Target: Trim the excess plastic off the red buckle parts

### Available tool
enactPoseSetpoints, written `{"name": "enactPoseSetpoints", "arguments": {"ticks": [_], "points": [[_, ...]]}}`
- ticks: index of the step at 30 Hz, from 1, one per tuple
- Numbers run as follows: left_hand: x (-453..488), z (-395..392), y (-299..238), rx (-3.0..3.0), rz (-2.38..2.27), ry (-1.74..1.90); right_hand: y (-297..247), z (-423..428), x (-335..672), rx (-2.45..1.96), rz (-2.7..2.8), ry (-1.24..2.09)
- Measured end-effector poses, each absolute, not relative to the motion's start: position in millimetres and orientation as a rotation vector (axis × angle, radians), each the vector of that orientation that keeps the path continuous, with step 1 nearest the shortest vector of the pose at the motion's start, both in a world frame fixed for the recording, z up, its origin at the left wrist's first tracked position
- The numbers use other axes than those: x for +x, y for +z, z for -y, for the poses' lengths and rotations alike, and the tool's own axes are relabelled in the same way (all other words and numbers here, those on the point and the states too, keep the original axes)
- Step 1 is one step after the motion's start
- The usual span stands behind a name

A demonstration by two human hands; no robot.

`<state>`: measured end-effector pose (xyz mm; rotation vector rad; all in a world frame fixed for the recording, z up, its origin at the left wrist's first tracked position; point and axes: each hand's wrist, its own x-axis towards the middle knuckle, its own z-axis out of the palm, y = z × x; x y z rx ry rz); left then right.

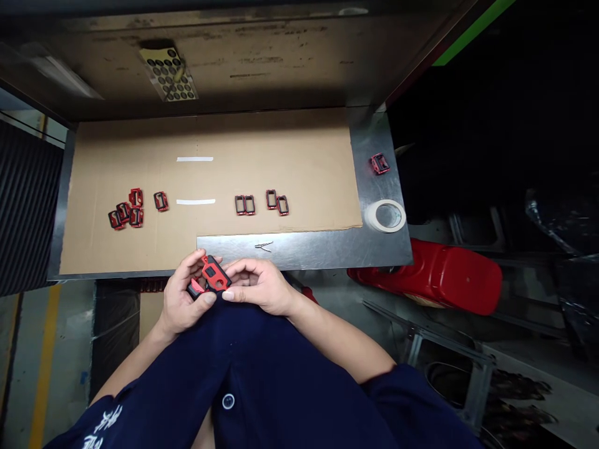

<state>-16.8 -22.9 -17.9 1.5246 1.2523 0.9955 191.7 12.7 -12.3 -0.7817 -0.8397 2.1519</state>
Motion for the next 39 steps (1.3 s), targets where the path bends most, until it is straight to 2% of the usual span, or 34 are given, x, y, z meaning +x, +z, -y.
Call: {"name": "enactPoseSetpoints", "arguments": {"ticks": [4,16,26,39], "points": [[-19,26,-16,1.506,-1.394,0.966,-14,-10,186,-0.757,0.820,2.207],[-42,44,-13,1.263,-1.397,1.158,-11,-16,166,-0.871,1.020,2.201],[-66,68,-10,1.125,-1.548,1.180,-7,-29,128,-1.009,0.885,2.194],[-98,95,-26,0.858,-1.420,1.206,-10,-26,76,-1.091,0.981,2.261]]}}
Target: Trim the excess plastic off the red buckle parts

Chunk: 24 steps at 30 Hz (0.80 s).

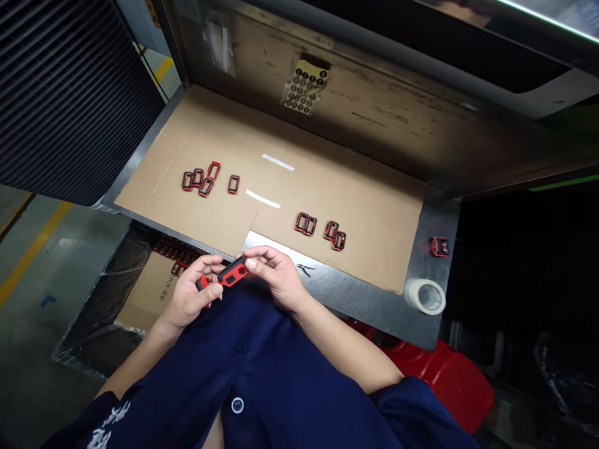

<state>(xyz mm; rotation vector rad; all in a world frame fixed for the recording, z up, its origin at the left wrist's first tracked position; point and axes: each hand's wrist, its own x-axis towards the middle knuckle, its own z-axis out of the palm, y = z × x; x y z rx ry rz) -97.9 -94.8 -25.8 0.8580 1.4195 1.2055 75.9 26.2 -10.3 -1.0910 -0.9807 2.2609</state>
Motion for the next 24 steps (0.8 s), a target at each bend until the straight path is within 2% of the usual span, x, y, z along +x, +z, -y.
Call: {"name": "enactPoseSetpoints", "arguments": {"ticks": [2,8,14,20,24], "points": [[-106,94,-32,0.967,-1.483,1.142,-17,-28,68,-1.103,0.977,2.269],[-140,57,-82,1.122,-2.074,0.957,-59,-34,63,-1.428,0.850,2.146],[-154,32,-135,1.052,-2.176,0.790,-81,-23,74,-1.525,0.808,2.113],[-152,39,-129,0.887,-2.130,0.861,-78,-16,81,-1.515,0.850,2.076],[-138,31,-104,0.667,-1.907,1.004,-72,-11,91,-1.491,0.945,2.085]]}}
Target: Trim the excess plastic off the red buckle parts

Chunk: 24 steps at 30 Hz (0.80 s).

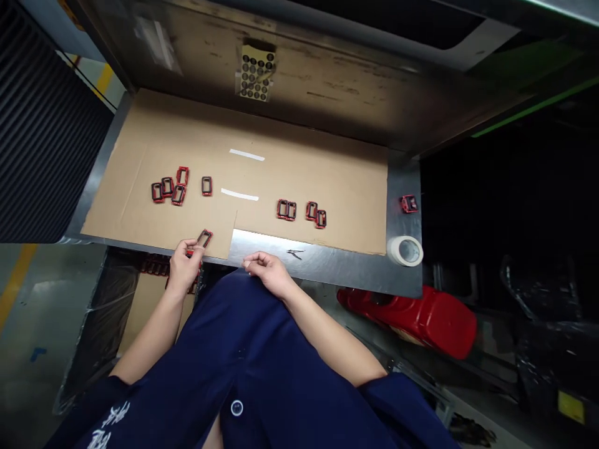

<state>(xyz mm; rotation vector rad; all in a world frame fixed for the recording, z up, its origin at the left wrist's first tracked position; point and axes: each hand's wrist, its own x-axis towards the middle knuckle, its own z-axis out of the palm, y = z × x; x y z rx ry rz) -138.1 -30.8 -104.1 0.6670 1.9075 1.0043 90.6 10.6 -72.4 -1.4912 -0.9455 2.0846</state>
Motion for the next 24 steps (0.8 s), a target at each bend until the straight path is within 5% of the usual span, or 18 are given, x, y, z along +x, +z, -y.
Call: {"name": "enactPoseSetpoints", "arguments": {"ticks": [5,12,24], "points": [[-89,4,-59,0.455,-1.407,1.086,-48,-2,100,-1.312,1.375,2.049],[-23,-11,-6,0.366,-1.031,1.126,-8,4,126,-1.191,1.713,1.351],[-27,9,-10,0.652,-0.712,0.849,-10,16,171,-0.930,1.659,1.126]]}}
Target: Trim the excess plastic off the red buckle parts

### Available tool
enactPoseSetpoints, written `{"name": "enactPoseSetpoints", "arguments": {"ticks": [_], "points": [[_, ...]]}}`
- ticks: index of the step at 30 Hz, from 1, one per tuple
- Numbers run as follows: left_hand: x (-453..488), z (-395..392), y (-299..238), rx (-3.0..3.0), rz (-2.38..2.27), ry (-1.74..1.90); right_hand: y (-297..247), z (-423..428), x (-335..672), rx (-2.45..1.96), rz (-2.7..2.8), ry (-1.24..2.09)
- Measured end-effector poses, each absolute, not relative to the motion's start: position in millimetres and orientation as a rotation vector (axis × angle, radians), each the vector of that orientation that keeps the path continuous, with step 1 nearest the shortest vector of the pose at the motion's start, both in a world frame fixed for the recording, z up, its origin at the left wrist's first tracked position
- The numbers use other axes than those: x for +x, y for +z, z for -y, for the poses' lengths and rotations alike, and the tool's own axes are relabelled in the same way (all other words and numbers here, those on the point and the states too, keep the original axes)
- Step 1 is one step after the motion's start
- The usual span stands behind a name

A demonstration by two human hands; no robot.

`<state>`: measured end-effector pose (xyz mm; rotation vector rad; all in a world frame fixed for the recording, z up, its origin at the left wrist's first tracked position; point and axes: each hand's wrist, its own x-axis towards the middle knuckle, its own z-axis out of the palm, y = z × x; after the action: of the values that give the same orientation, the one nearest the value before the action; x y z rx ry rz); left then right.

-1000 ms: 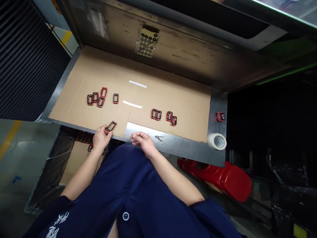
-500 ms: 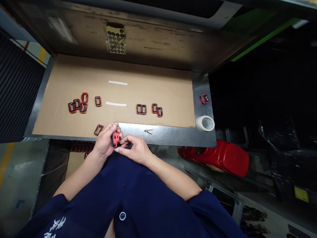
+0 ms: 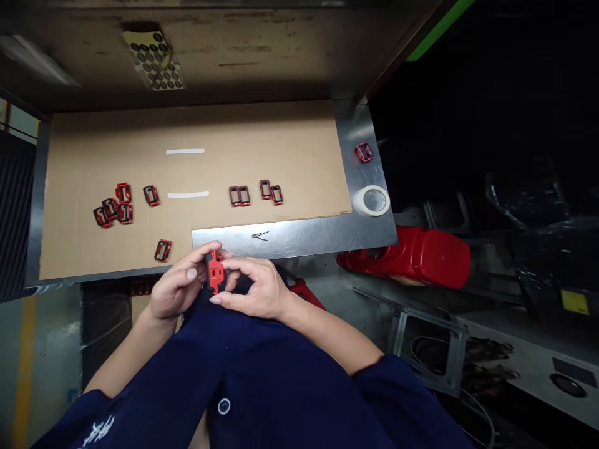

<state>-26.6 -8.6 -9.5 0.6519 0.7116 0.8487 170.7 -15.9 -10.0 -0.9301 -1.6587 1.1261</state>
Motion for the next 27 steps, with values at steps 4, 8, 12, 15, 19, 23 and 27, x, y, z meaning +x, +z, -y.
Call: {"name": "enactPoseSetpoints", "arguments": {"ticks": [4,8,12,15,19,23,27], "points": [[-29,11,-13,0.843,-0.652,0.747,-15,17,181,-0.873,1.621,1.123],[-22,11,-11,0.977,-0.694,0.696,-17,17,191,-0.873,1.614,1.142],[-13,13,-7,1.080,-0.791,0.663,-15,17,204,-0.897,1.556,1.322],[-10,14,1,1.261,-0.861,0.605,-12,16,215,-0.888,1.272,1.742],[-6,11,13,1.551,-0.898,0.481,-4,12,225,-0.814,0.774,2.205],[-2,7,20,1.739,-0.894,0.414,5,8,227,-0.873,0.718,2.281],[0,5,23,1.876,-0.889,0.372,12,5,228,-0.944,0.766,2.296]]}}
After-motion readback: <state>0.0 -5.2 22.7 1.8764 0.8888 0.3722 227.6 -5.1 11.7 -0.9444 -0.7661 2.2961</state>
